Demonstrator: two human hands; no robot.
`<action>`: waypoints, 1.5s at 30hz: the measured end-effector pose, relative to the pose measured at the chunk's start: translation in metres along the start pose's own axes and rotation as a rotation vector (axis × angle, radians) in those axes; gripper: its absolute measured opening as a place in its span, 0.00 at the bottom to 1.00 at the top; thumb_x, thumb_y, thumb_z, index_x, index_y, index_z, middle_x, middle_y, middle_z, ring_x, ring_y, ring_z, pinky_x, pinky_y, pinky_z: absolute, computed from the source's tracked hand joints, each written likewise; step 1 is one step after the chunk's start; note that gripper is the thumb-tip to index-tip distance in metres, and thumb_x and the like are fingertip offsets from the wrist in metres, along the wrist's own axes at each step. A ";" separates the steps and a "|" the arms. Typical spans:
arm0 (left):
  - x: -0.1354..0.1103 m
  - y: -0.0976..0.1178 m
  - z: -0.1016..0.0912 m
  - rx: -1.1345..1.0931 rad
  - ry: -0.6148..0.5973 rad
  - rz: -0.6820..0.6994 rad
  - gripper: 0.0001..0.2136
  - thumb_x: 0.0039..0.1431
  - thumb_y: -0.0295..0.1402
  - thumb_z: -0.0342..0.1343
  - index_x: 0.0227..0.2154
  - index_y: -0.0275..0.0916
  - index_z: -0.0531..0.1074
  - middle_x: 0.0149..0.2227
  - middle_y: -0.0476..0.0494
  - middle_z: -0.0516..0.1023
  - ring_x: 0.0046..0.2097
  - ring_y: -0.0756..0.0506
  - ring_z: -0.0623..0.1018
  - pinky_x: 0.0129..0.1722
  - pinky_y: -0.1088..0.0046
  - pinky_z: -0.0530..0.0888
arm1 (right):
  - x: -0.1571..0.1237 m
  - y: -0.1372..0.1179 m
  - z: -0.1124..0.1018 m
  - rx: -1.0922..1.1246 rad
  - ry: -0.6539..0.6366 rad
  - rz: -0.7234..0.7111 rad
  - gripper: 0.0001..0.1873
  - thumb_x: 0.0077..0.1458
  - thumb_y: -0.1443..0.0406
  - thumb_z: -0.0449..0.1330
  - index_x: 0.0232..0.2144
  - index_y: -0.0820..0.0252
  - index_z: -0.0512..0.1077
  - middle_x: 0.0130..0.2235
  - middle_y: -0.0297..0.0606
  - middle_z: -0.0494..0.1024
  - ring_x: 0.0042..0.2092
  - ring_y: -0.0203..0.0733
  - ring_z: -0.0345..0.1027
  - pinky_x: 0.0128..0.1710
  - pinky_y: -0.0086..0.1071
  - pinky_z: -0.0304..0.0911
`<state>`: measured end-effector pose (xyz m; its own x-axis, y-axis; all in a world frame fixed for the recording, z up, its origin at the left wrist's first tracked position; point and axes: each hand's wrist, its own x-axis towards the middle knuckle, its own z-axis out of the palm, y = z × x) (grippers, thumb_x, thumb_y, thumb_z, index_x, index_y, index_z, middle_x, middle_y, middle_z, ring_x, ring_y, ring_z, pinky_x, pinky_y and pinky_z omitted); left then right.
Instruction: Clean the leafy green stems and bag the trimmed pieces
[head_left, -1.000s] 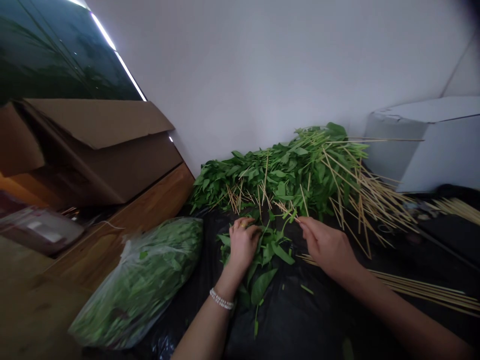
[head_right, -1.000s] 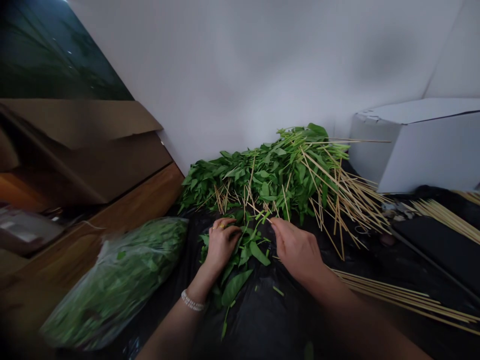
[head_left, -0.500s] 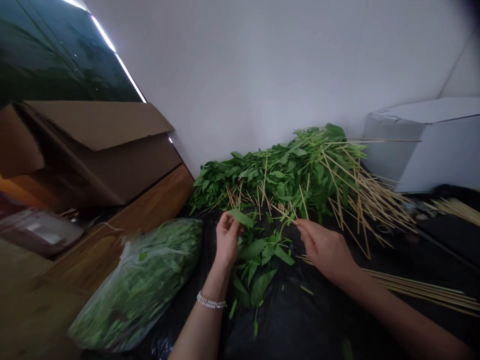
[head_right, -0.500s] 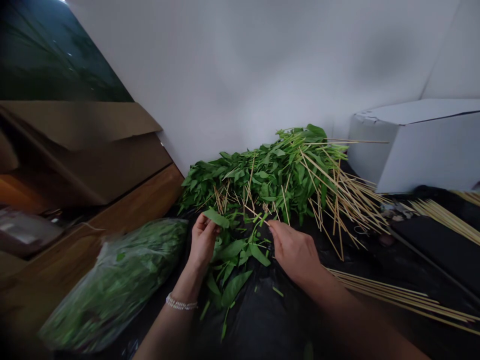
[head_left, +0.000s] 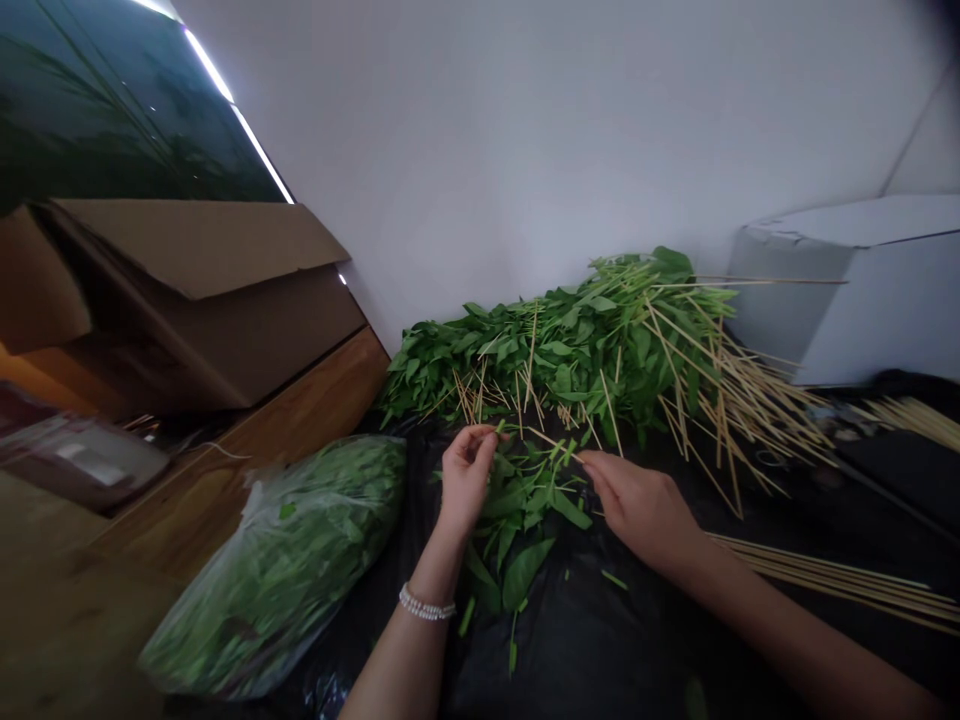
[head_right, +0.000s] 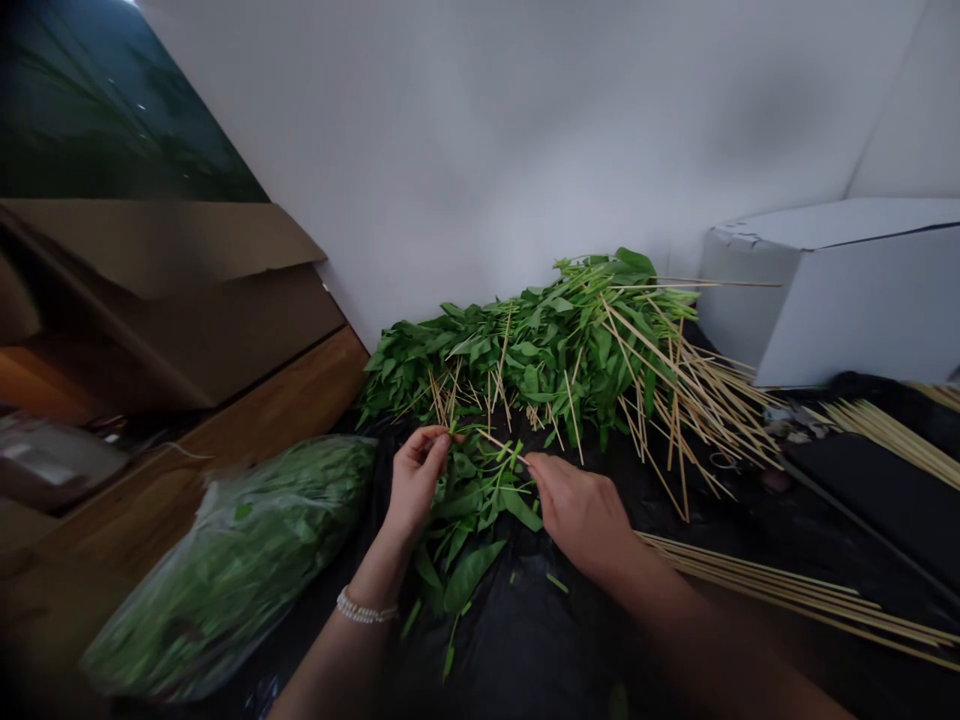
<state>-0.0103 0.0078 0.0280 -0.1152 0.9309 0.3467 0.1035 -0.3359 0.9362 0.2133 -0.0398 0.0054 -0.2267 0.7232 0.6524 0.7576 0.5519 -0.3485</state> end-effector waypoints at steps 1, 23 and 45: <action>-0.001 -0.001 0.001 -0.037 -0.034 -0.028 0.14 0.54 0.40 0.60 0.39 0.36 0.75 0.31 0.45 0.80 0.21 0.55 0.64 0.21 0.80 0.62 | -0.001 -0.001 0.002 0.000 -0.030 -0.020 0.16 0.64 0.66 0.45 0.44 0.59 0.72 0.40 0.41 0.81 0.39 0.41 0.77 0.36 0.33 0.70; -0.008 -0.003 0.010 -0.174 -0.165 -0.187 0.15 0.50 0.42 0.63 0.34 0.35 0.75 0.29 0.46 0.80 0.20 0.57 0.61 0.19 0.80 0.55 | -0.003 -0.004 0.005 -0.017 -0.121 -0.035 0.17 0.63 0.68 0.44 0.43 0.59 0.72 0.36 0.40 0.80 0.37 0.41 0.76 0.35 0.33 0.70; -0.018 0.001 0.022 -0.117 -0.281 -0.263 0.16 0.45 0.43 0.67 0.28 0.33 0.78 0.23 0.47 0.76 0.20 0.56 0.63 0.20 0.80 0.59 | -0.006 -0.009 0.009 -0.006 -0.162 -0.015 0.17 0.62 0.70 0.46 0.45 0.56 0.73 0.36 0.39 0.80 0.36 0.40 0.76 0.35 0.30 0.67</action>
<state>0.0136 -0.0063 0.0213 0.1533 0.9849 0.0804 -0.0083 -0.0801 0.9968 0.2021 -0.0456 -0.0014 -0.3338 0.7727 0.5399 0.7570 0.5611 -0.3349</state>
